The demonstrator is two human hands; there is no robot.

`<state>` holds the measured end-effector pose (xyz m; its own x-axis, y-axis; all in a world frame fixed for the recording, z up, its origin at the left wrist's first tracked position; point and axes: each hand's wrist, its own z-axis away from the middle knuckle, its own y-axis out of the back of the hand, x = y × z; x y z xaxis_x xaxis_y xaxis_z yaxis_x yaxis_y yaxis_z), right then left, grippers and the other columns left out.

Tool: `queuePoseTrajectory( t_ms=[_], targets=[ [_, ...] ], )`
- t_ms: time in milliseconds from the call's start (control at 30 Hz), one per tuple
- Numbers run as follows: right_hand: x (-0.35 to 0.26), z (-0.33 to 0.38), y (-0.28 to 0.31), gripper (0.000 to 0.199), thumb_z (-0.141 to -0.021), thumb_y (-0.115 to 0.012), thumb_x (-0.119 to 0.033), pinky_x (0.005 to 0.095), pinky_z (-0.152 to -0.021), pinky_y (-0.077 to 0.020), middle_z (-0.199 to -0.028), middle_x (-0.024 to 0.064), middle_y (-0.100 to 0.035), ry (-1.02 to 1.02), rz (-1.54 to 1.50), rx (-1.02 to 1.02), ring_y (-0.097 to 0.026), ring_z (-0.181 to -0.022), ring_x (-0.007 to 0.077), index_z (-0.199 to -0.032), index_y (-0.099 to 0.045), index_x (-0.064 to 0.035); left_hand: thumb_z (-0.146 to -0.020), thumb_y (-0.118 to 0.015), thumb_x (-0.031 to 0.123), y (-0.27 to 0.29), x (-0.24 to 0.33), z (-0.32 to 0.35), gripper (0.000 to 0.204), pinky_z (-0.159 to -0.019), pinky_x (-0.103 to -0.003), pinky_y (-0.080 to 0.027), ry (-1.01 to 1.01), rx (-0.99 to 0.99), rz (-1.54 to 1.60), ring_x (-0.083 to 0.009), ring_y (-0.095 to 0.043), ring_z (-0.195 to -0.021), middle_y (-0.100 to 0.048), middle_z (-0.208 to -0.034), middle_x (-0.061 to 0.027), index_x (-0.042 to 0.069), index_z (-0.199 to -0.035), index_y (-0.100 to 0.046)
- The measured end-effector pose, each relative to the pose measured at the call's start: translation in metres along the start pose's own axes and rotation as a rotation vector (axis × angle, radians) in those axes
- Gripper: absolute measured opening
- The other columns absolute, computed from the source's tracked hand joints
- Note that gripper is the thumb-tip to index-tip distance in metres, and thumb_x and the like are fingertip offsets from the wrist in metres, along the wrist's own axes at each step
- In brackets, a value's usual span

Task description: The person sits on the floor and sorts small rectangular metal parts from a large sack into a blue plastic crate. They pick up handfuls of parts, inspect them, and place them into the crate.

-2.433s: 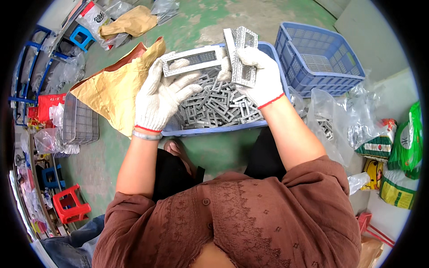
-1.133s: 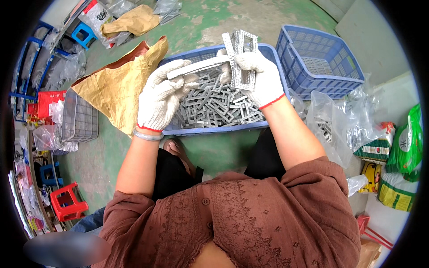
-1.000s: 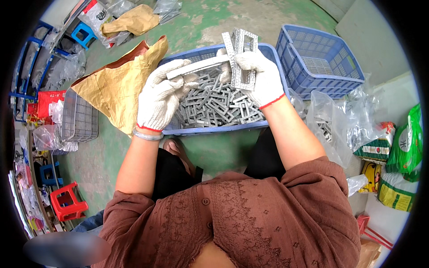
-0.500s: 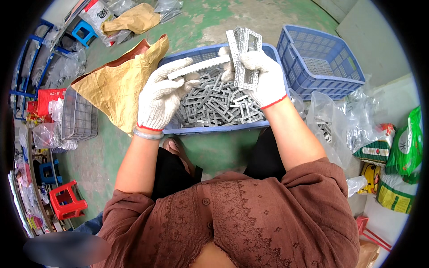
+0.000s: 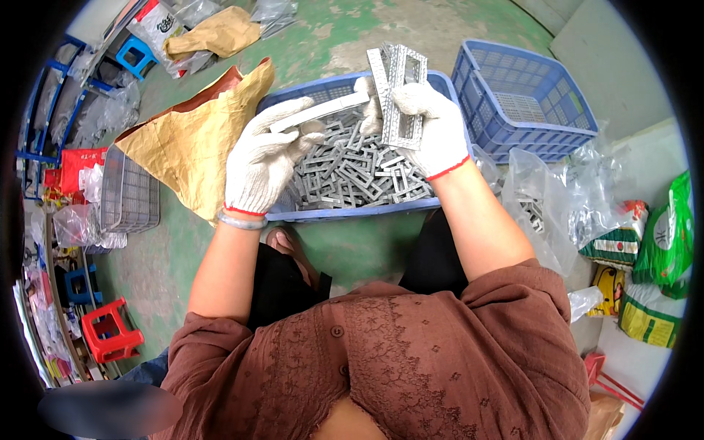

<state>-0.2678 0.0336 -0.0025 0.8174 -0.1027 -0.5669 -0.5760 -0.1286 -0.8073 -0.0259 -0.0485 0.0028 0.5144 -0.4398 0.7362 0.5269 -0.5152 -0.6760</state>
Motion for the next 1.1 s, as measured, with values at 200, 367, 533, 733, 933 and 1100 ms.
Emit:
queuePoseTrajectory(
  t_ms=[200, 367, 533, 733, 933, 1100],
  targets=[
    [-0.002, -0.002, 0.003, 0.043, -0.086, -0.063, -0.015, 0.0468, -0.078, -0.0586, -0.104, 0.0259, -0.066, 0.004, -0.093, 0.086, -0.068, -0.083, 0.0359, -0.116, -0.059, 0.015, -0.092, -0.053, 0.003, -0.014, 0.001, 0.005, 0.043, -0.098, -0.042, -0.053, 0.074, -0.055, 0.133, -0.0367, -0.062, -0.111, -0.057, -0.128, -0.0262, -0.014, -0.131, -0.048],
    [-0.005, -0.009, 0.024, 0.042, -0.085, -0.063, -0.015, 0.0456, -0.076, -0.0563, -0.113, 0.0303, -0.064, -0.017, -0.111, 0.135, -0.068, -0.083, 0.0341, -0.12, -0.057, 0.009, -0.102, -0.05, 0.019, -0.021, -0.013, 0.008, 0.049, -0.097, -0.04, -0.055, 0.172, -0.085, 0.27, -0.033, -0.062, -0.112, -0.058, -0.124, -0.026, -0.013, -0.137, -0.042],
    [0.001, -0.014, 0.029, 0.028, -0.086, -0.061, -0.013, 0.049, -0.076, -0.0608, -0.099, 0.0253, -0.068, -0.075, -0.154, 0.145, -0.07, -0.084, 0.037, -0.103, -0.064, 0.0099, -0.102, -0.053, 0.017, -0.011, -0.02, 0.006, 0.041, -0.091, -0.035, -0.057, 0.229, -0.054, 0.233, -0.028, -0.065, -0.104, -0.061, -0.118, -0.0213, -0.01, -0.133, -0.046],
    [0.01, -0.019, 0.036, 0.048, -0.088, -0.059, -0.014, 0.0501, -0.093, -0.054, -0.118, 0.0242, -0.063, -0.079, -0.088, 0.197, -0.065, -0.106, 0.0342, -0.133, -0.053, 0.0001, -0.095, -0.059, 0.01, -0.03, -0.032, 0.013, 0.043, -0.077, -0.034, -0.061, 0.475, -0.127, 0.182, -0.0263, -0.069, -0.087, -0.065, -0.107, -0.0176, -0.007, -0.133, -0.047],
    [0.026, -0.025, 0.037, 0.045, -0.088, -0.059, -0.014, 0.0513, -0.098, -0.0525, -0.116, 0.0251, -0.065, -0.14, -0.092, 0.244, -0.065, -0.106, 0.0368, -0.129, -0.053, 0.0049, -0.098, -0.06, 0.02, -0.03, -0.037, 0.017, 0.036, -0.071, -0.039, -0.063, 0.518, -0.125, 0.022, -0.0313, -0.072, -0.087, -0.068, -0.104, -0.0182, -0.006, -0.123, -0.055],
    [0.023, -0.023, 0.032, 0.024, -0.087, -0.06, -0.009, 0.0411, -0.081, -0.0566, -0.1, 0.0167, -0.068, -0.12, -0.065, 0.266, -0.067, -0.088, 0.0272, -0.108, -0.061, 0.0024, -0.101, -0.058, 0.026, -0.029, -0.035, 0.018, 0.034, -0.067, -0.038, -0.063, 0.448, -0.119, -0.07, -0.0303, -0.072, -0.081, -0.068, -0.101, -0.0167, -0.002, -0.12, -0.058]
  ],
)
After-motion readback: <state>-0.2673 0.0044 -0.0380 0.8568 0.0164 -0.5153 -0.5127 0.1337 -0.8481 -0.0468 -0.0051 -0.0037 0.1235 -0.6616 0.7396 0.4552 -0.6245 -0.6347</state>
